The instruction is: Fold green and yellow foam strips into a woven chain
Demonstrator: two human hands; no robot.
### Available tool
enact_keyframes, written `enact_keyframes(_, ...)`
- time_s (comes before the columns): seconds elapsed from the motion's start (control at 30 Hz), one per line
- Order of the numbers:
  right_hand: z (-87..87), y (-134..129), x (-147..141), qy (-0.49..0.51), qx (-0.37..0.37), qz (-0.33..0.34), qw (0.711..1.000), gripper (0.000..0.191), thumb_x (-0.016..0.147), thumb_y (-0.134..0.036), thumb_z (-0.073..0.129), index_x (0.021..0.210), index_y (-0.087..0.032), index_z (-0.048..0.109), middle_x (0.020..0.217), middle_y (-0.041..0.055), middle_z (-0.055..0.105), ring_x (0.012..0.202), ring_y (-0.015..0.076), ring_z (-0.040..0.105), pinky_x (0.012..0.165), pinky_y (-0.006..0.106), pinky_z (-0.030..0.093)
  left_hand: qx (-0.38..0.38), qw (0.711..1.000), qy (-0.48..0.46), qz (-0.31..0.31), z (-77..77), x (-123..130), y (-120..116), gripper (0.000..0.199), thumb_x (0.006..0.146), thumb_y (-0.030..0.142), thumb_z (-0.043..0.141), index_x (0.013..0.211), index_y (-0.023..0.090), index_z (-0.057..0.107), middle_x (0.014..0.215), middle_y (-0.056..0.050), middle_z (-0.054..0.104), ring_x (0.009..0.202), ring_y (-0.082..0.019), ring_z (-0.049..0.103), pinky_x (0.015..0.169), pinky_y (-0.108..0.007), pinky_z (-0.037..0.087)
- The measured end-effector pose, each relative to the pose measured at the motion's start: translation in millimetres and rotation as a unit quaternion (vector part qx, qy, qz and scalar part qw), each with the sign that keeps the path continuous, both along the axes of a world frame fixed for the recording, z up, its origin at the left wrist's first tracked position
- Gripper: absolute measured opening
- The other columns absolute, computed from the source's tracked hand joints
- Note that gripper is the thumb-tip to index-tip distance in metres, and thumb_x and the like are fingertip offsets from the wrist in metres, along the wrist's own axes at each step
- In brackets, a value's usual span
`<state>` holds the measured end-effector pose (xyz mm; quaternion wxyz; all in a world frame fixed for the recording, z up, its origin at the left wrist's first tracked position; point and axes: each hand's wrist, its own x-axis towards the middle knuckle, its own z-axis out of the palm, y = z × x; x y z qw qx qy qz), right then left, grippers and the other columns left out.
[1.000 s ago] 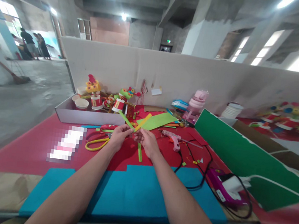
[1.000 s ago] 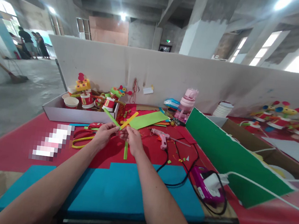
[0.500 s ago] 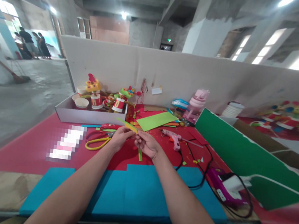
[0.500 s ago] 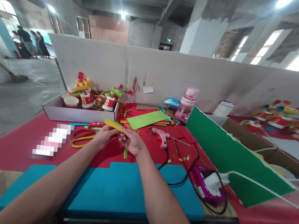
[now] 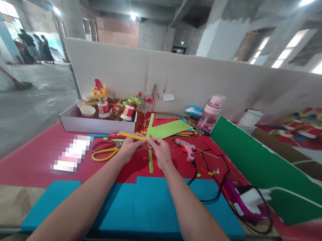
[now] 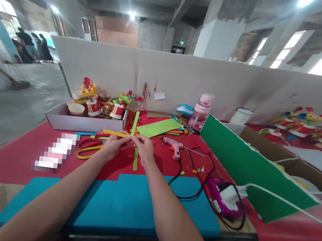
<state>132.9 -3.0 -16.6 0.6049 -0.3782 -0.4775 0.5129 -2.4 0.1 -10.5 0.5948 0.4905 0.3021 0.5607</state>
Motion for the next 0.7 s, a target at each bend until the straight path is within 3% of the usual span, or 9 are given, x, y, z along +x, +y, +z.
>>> enact_keyframes(0.1, 2.2, -2.9, 0.8, -0.063, 0.036, -0.007, 0.997, 0.03, 0.069, -0.047, 0.071, 0.068, -0.018, 0.067, 0.061, -0.0018, 0.06, 0.06, 0.0118, 0.054, 0.062, 0.025, 0.043, 0.006, 1.0, 0.017, 0.022, -6.4, -2.9, 7.1, 0.029, 0.062, 0.032, 0.08, 0.077, 0.012, 0.065, 0.063, 0.0, 0.061, 0.06, -0.01, 0.055, 0.062, -0.023, 0.042)
enact_keyframes(0.2, 5.2, -4.8, 4.2, -0.111, 0.059, -0.079, 0.989, 0.042, 0.077, -0.053, 0.061, 0.053, -0.018, 0.056, 0.047, -0.0041, 0.046, 0.049, 0.0096, 0.044, 0.051, 0.023, 0.036, 0.005, 0.998, 0.028, 0.055, -10.0, -4.8, 11.5, 0.028, 0.062, 0.033, 0.079, 0.074, 0.012, 0.066, 0.059, -0.001, 0.06, 0.057, -0.01, 0.053, 0.059, -0.023, 0.041)
enact_keyframes(0.27, 6.6, -4.9, 6.3, -0.095, 0.037, -0.098, 0.99, 0.048, 0.08, -0.056, 0.055, 0.05, -0.02, 0.048, 0.041, -0.0066, 0.032, 0.041, 0.008, 0.031, 0.042, 0.023, 0.027, -0.001, 0.997, 0.024, 0.07, -10.0, -4.9, 12.0, 0.029, 0.061, 0.034, 0.08, 0.072, 0.012, 0.066, 0.057, -0.001, 0.06, 0.055, -0.01, 0.053, 0.058, -0.024, 0.041)
enact_keyframes(0.33, 7.1, -4.1, 7.0, -0.05, 0.016, -0.076, 0.996, 0.043, 0.082, -0.056, 0.052, 0.058, -0.021, 0.049, 0.042, -0.0085, 0.028, 0.038, 0.0077, 0.025, 0.038, 0.022, 0.02, -0.006, 0.997, 0.018, 0.076, -9.0, -4.5, 11.3, 0.029, 0.06, 0.034, 0.08, 0.072, 0.012, 0.066, 0.057, -0.001, 0.06, 0.055, -0.011, 0.053, 0.058, -0.024, 0.041)
enact_keyframes(0.43, 6.7, -2.5, 5.6, -0.013, 0.019, -0.035, 0.999, 0.029, 0.082, -0.052, 0.051, 0.083, -0.023, 0.057, 0.05, -0.0088, 0.042, 0.037, 0.0072, 0.025, 0.036, 0.021, 0.02, -0.011, 0.997, 0.016, 0.074, -8.6, -3.5, 10.5, 0.028, 0.059, 0.033, 0.081, 0.072, 0.012, 0.066, 0.057, 0.0, 0.061, 0.054, -0.011, 0.053, 0.058, -0.023, 0.041)
enact_keyframes(0.5, 6.2, -2.2, 4.2, -0.031, 0.036, -0.03, 0.998, 0.028, 0.081, -0.05, 0.054, 0.089, -0.023, 0.058, 0.06, -0.0062, 0.055, 0.038, 0.0069, 0.031, 0.038, 0.021, 0.026, -0.012, 0.997, 0.022, 0.067, -9.5, -2.9, 10.7, 0.028, 0.059, 0.033, 0.081, 0.07, 0.012, 0.067, 0.057, -0.001, 0.061, 0.055, -0.011, 0.054, 0.058, -0.024, 0.041)
enact_keyframes(0.6, 5.6, -3.4, 3.9, -0.101, 0.066, -0.07, 0.99, 0.035, 0.081, -0.053, 0.055, 0.069, -0.02, 0.059, 0.059, -0.0025, 0.056, 0.048, 0.0092, 0.043, 0.047, 0.022, 0.035, -0.015, 0.998, 0.031, 0.06, -11.8, -2.1, 11.3, 0.027, 0.059, 0.034, 0.081, 0.068, 0.012, 0.067, 0.057, -0.002, 0.061, 0.056, -0.011, 0.054, 0.06, -0.024, 0.042)
enact_keyframes(0.7, 6.0, -5.5, 5.5, -0.147, 0.074, -0.114, 0.98, 0.05, 0.082, -0.058, 0.052, 0.05, -0.02, 0.047, 0.046, -0.0044, 0.039, 0.048, 0.01, 0.037, 0.047, 0.024, 0.03, -0.019, 0.998, 0.019, 0.062, -13.1, -1.9, 11.5, 0.028, 0.059, 0.034, 0.081, 0.07, 0.012, 0.067, 0.06, -0.002, 0.062, 0.056, -0.011, 0.055, 0.06, -0.024, 0.042)
